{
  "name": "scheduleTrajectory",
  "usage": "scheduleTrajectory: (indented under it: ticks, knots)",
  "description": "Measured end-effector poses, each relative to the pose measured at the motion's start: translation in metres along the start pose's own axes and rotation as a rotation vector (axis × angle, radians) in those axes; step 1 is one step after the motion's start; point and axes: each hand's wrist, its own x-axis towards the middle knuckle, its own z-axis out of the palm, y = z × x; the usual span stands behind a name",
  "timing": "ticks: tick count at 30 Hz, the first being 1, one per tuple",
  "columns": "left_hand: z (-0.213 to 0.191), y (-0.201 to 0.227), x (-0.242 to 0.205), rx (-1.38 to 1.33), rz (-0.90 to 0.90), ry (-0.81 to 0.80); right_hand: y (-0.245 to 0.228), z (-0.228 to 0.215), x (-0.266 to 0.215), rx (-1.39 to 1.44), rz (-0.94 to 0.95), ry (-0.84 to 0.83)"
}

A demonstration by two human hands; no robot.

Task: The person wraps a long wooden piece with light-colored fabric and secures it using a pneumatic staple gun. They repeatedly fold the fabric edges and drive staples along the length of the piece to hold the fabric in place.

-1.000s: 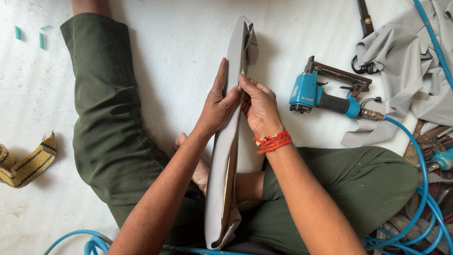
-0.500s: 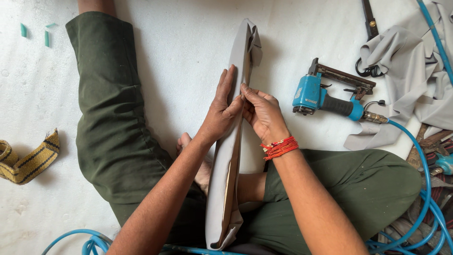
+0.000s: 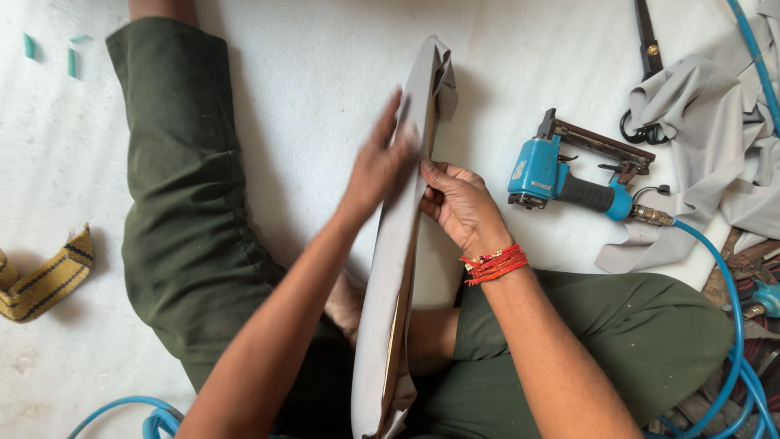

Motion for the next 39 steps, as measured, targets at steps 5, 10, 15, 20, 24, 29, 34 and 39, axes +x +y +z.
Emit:
scheduleTrajectory:
  ticks: [5, 10, 15, 20, 24, 29, 34, 39]
  knots:
    - [0.0, -0.034, 0.098, 0.048, 0.097, 0.185, -0.001, -0.002, 0.0, 0.01, 0.037, 0.04]
    - [0.01, -0.049, 0.103, 0.047, 0.154, 0.236, -0.001, -0.003, 0.002, 0.051, 0.05, -0.005]
    - [0.013, -0.041, 0.077, 0.065, 0.116, 0.226, 0.004, -0.002, 0.001, 0.066, 0.05, 0.008]
    - [0.014, -0.034, 0.036, 0.121, 0.0, 0.157, 0.007, -0.002, -0.001, 0.08, 0.02, -0.007]
    - [0.01, -0.016, -0.009, 0.207, 0.063, 0.049, 0.006, 0.0, -0.002, 0.07, 0.008, -0.032]
    - [0.003, 0.009, -0.029, 0.177, -0.031, -0.04, 0.0, 0.006, -0.005, 0.011, -0.006, -0.154]
    - [-0.003, 0.022, -0.035, 0.138, -0.168, -0.058, -0.001, 0.018, -0.005, -0.115, -0.071, -0.134]
    - [-0.006, 0.02, -0.042, 0.097, -0.184, -0.035, 0.004, 0.025, -0.009, -0.178, -0.086, -0.041]
